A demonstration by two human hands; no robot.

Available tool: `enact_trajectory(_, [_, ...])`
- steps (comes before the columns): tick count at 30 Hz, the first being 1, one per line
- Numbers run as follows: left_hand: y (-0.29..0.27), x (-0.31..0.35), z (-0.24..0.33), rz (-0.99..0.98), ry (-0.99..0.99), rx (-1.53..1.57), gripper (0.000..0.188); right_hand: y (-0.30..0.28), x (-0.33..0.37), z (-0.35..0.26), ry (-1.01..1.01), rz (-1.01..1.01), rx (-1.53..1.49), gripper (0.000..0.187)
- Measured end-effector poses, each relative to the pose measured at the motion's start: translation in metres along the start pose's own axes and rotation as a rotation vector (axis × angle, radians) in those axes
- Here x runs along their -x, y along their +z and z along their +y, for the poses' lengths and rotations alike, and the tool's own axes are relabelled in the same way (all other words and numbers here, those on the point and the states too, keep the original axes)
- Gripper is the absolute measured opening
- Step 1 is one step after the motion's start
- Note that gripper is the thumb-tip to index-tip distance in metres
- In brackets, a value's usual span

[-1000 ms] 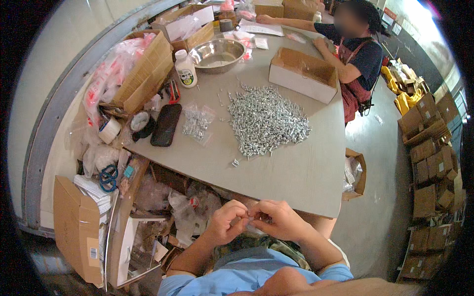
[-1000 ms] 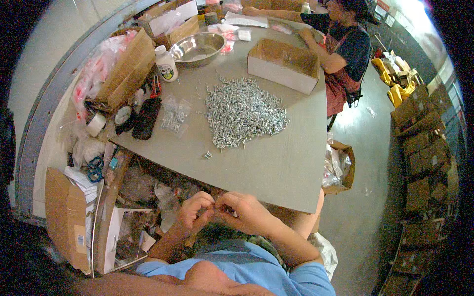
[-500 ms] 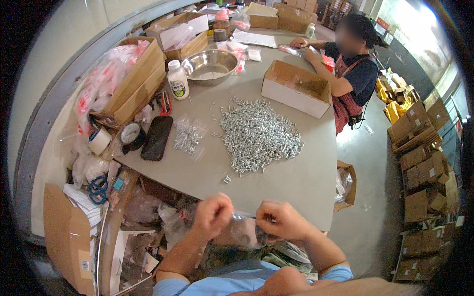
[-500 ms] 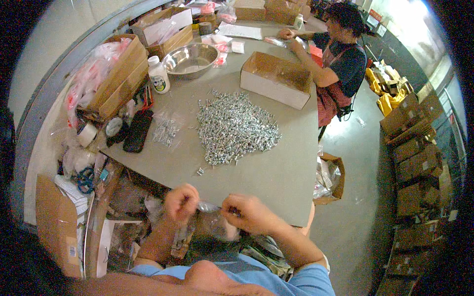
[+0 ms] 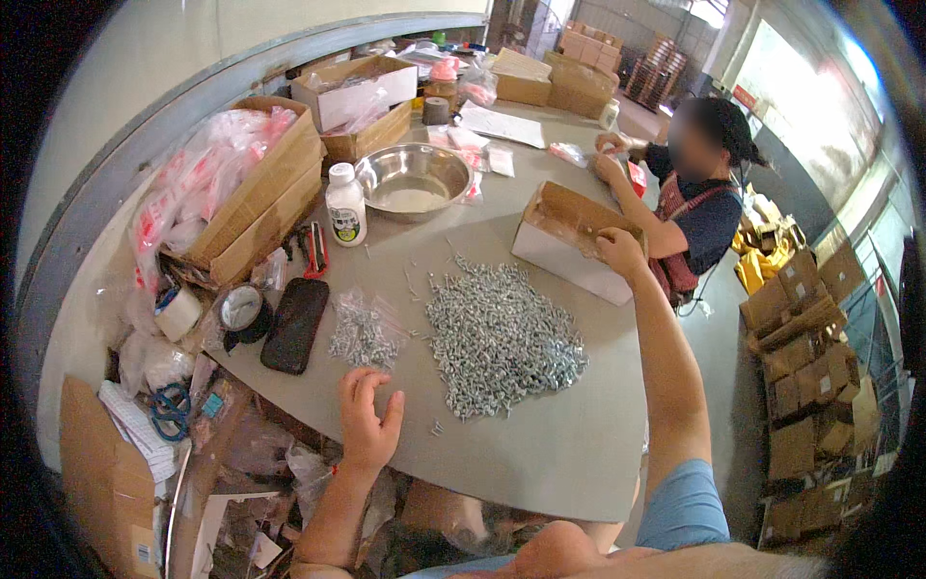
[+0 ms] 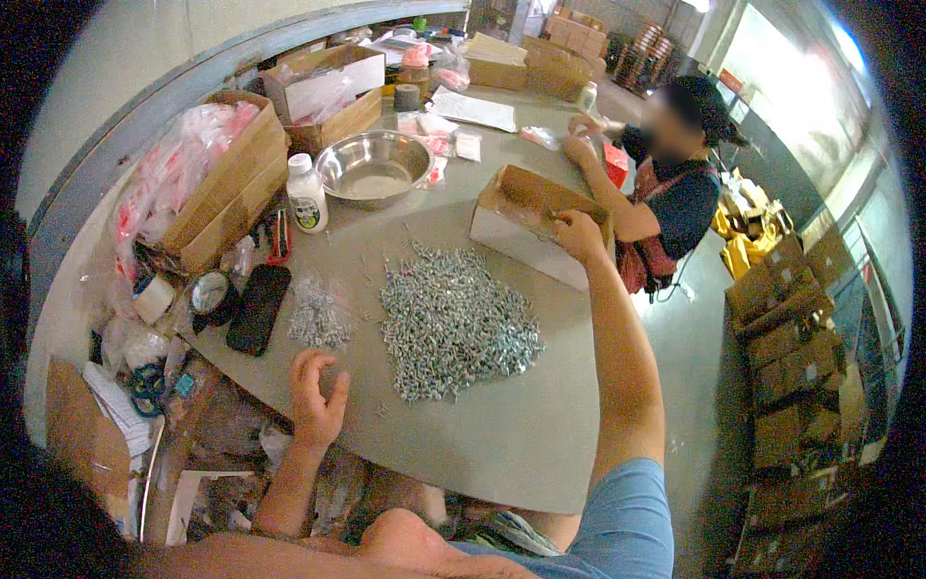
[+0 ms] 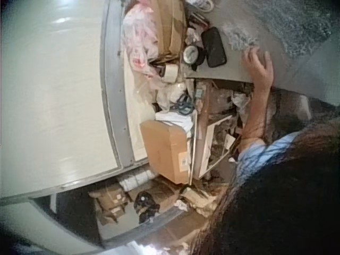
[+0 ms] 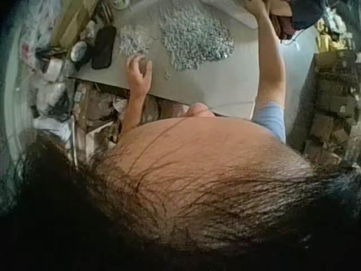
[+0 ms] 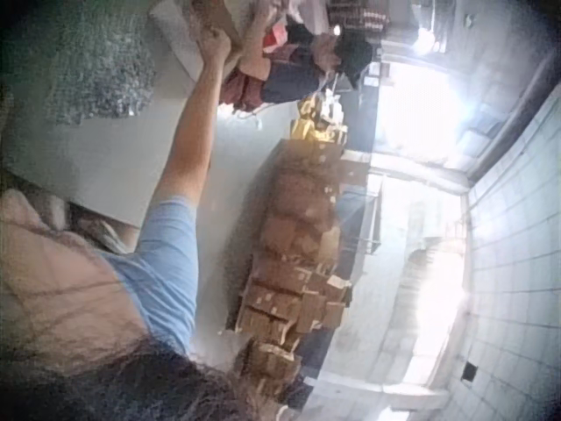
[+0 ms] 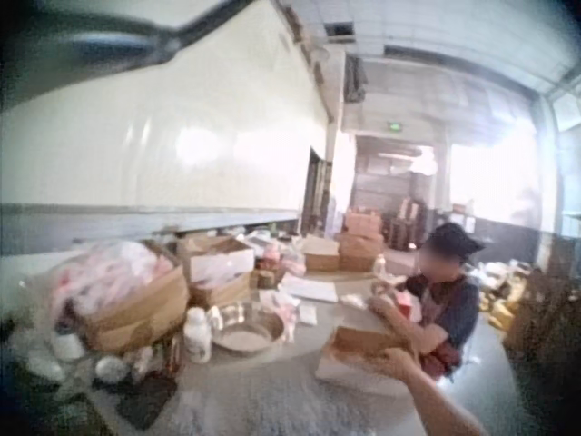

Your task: The person picks up screws from a pile on the table and places them one at a time into a small plastic bag, then seals the bag.

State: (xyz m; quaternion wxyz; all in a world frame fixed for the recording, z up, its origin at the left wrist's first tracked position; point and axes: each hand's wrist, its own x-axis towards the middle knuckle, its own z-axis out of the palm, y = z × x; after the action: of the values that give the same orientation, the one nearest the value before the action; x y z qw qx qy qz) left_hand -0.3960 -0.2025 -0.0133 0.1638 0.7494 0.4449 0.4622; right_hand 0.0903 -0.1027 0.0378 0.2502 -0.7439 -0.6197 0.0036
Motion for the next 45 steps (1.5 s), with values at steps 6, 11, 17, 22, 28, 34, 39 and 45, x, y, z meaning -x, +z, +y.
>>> enact_trajectory(6, [0.007,-0.001,0.001,0.013,-0.081,0.149,0.021,0.02,-0.087,0.159,0.332,-0.364,-0.394,0.03])
enact_trajectory(11, [-0.007,0.006,-0.007,0.008,-0.111,0.043,0.02,0.043,-0.065,0.056,0.486,-0.549,-0.584,0.04])
enact_trajectory(17, [-0.003,0.001,-0.001,0.0,-0.084,0.043,0.019,0.019,-0.058,0.037,0.321,-0.382,-0.394,0.033])
enact_trajectory(22, [0.0,0.001,-0.001,0.042,-0.048,0.018,0.02,-0.013,-0.027,-0.013,-0.002,0.163,-0.068,0.019])
enact_trajectory(28, [-0.004,0.011,-0.001,-0.011,-0.101,0.217,0.029,-0.032,0.102,-0.136,-0.147,0.041,-0.392,0.009])
enact_trajectory(34, [0.002,0.046,0.093,-0.183,-0.629,1.389,0.029,-0.038,0.257,-0.219,-0.342,-0.422,-0.63,0.016])
enact_trajectory(39, [-0.01,0.082,0.083,-0.286,-0.606,1.11,0.016,-0.037,0.294,-0.22,-0.171,-0.581,-0.708,0.019])
enact_trajectory(45, [-0.018,0.105,0.072,-0.137,-0.488,0.886,0.013,0.014,0.252,-0.153,-0.002,-0.173,-0.064,0.075])
